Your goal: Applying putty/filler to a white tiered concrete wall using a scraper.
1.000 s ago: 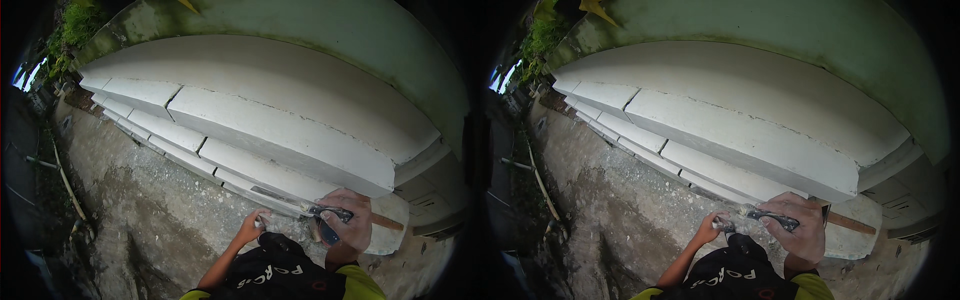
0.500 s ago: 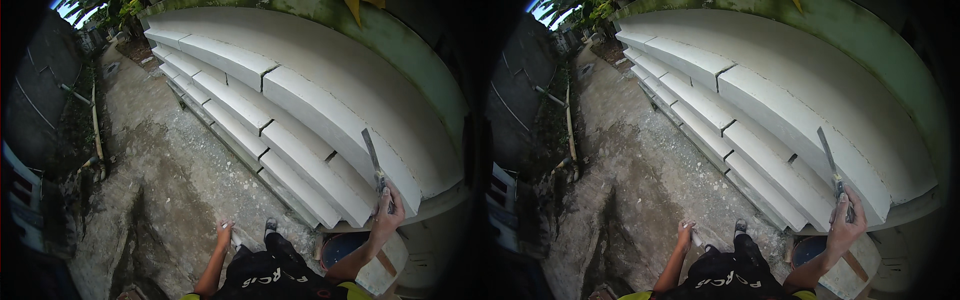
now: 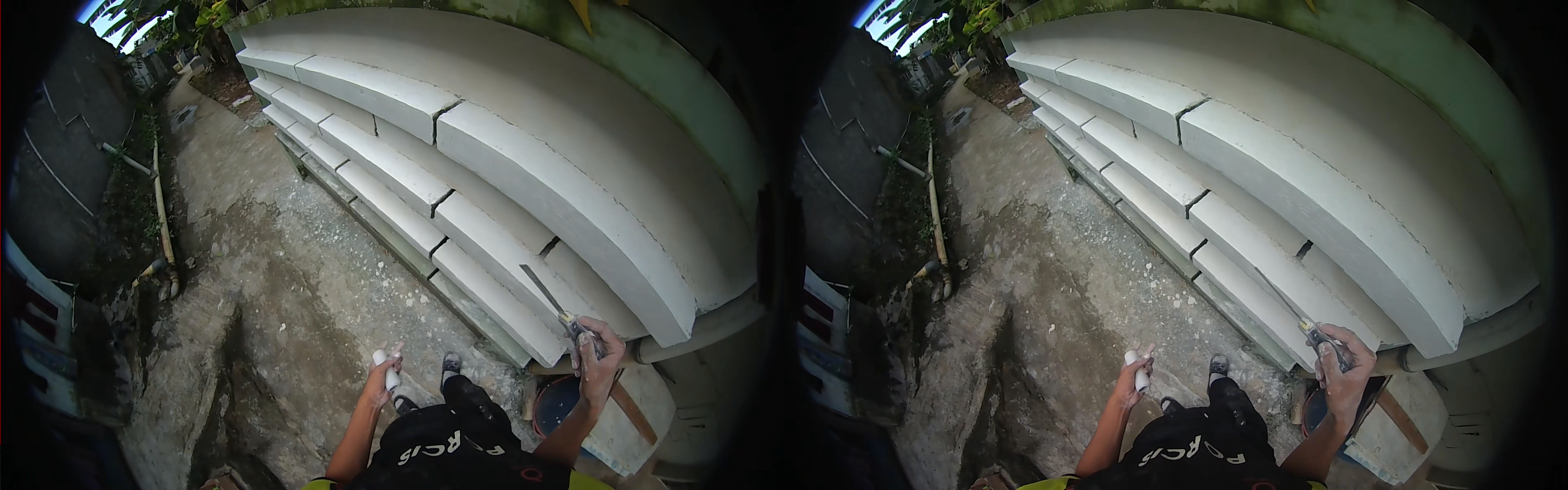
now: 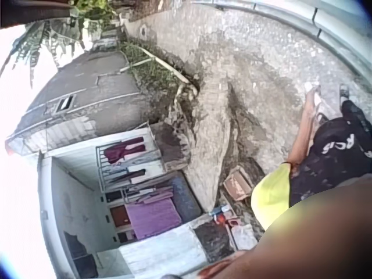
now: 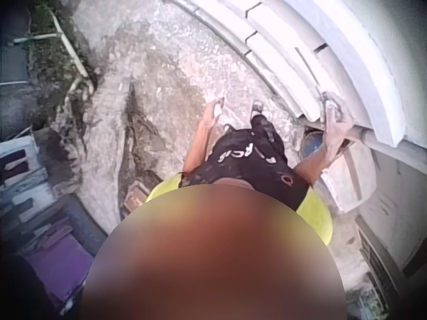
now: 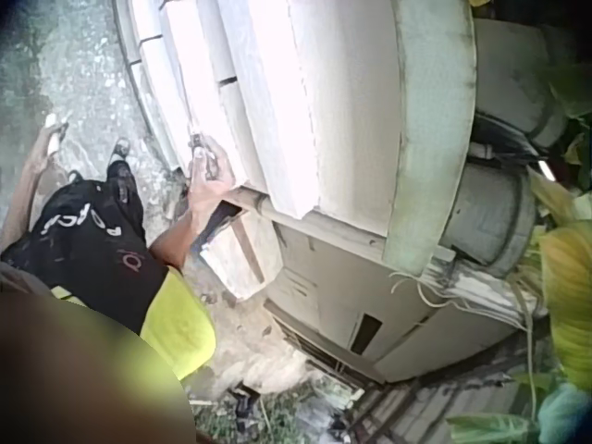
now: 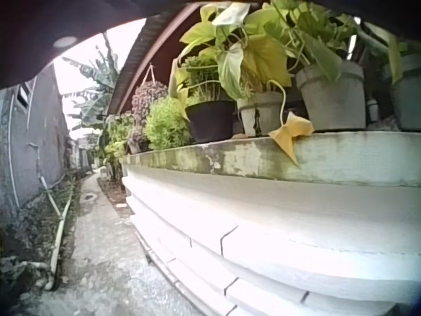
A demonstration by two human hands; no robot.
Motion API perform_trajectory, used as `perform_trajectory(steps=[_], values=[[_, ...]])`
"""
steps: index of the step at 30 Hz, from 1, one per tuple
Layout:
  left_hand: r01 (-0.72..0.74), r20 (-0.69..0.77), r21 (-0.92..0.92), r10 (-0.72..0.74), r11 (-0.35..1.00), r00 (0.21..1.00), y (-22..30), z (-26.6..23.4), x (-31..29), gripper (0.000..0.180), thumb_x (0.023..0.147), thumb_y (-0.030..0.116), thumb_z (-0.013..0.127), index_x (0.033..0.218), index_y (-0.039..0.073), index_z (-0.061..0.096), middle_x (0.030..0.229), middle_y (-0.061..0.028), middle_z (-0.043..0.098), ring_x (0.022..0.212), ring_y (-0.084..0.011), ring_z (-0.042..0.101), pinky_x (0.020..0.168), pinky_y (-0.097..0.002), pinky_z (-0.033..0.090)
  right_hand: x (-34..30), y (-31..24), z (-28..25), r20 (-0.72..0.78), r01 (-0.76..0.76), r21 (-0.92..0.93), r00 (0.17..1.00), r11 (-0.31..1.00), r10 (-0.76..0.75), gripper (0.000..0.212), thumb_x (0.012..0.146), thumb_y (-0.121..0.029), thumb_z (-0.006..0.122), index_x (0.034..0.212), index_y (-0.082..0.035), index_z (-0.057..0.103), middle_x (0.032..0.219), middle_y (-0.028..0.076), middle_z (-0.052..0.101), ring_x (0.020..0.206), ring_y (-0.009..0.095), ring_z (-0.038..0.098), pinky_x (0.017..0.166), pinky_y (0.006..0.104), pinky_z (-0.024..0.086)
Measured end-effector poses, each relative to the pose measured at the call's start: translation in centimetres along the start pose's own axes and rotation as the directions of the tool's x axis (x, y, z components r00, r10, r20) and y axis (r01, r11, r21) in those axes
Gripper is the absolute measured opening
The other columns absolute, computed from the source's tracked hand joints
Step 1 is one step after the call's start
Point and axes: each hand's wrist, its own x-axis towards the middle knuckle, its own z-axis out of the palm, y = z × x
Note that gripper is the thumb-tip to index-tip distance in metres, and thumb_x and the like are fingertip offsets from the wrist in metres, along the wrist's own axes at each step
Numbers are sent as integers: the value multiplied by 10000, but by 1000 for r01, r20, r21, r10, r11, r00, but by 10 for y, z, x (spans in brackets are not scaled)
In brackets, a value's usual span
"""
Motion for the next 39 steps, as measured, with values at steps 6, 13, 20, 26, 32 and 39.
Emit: perform_trajectory(steps=[6, 13, 20, 26, 32, 39], values=[[-542, 350, 489, 415, 684, 840, 84, 140, 18, 704, 752, -171, 522, 1424, 13, 424, 1317, -201, 644, 1272, -249, 589, 992, -314, 484, 8, 37, 17, 244, -48, 14, 969, 999, 43, 327, 882, -74, 727, 1176, 58, 669, 1086, 140, 706, 1012, 198, 668, 925, 333, 526], [-577, 917, 374, 381, -726, 115, 245, 336, 84, 821, 720, -126, 599, 1489, 97, 416, 1596, -115, 374, 1443, -335, 396, 1114, -458, 388, 40, 47, 13, 384, -80, 38, 921, 996, 59, 356, 820, -20, 743, 1159, 65, 678, 1124, 148, 703, 1045, 212, 673, 956, 342, 525], [-262, 917, 345, 265, -901, 297, 325, 376, 172, 754, 767, -108, 580, 1484, 64, 425, 1523, -135, 485, 1378, -325, 494, 1056, -469, 454, 76, 48, 5, 444, -89, 65, 895, 994, 51, 385, 808, -50, 766, 1156, 77, 662, 1104, 157, 707, 1027, 216, 684, 946, 339, 535], [134, 451, 690, 567, -711, 689, 360, 394, 152, 704, 760, -128, 584, 1425, 87, 501, 1324, -160, 643, 1256, -353, 590, 1028, -456, 483, 107, 56, -12, 456, -73, 54, 889, 996, 40, 530, 844, -325, 822, 1120, 92, 648, 1027, 143, 700, 940, 217, 708, 801, 316, 560], [-197, 881, 224, 111, -955, 460, 347, 406, 179, 787, 761, -146, 568, 1487, 125, 427, 1534, -116, 469, 1418, -275, 450, 1102, -410, 428, 121, 50, 3, 493, -72, 33, 869, 997, 46, 387, 822, -162, 828, 1090, 75, 680, 1001, 143, 708, 939, 210, 708, 871, 322, 555], [-142, 859, 441, 372, -886, 351, 363, 403, 160, 711, 785, -133, 544, 1449, 110, 473, 1564, -121, 436, 1445, -288, 415, 1100, -452, 415, 96, 54, 17, 307, 80, 79, 946, 994, -101, 437, 805, -242, 844, 1055, 81, 687, 949, 141, 703, 843, 203, 694, 773, 295, 544]])
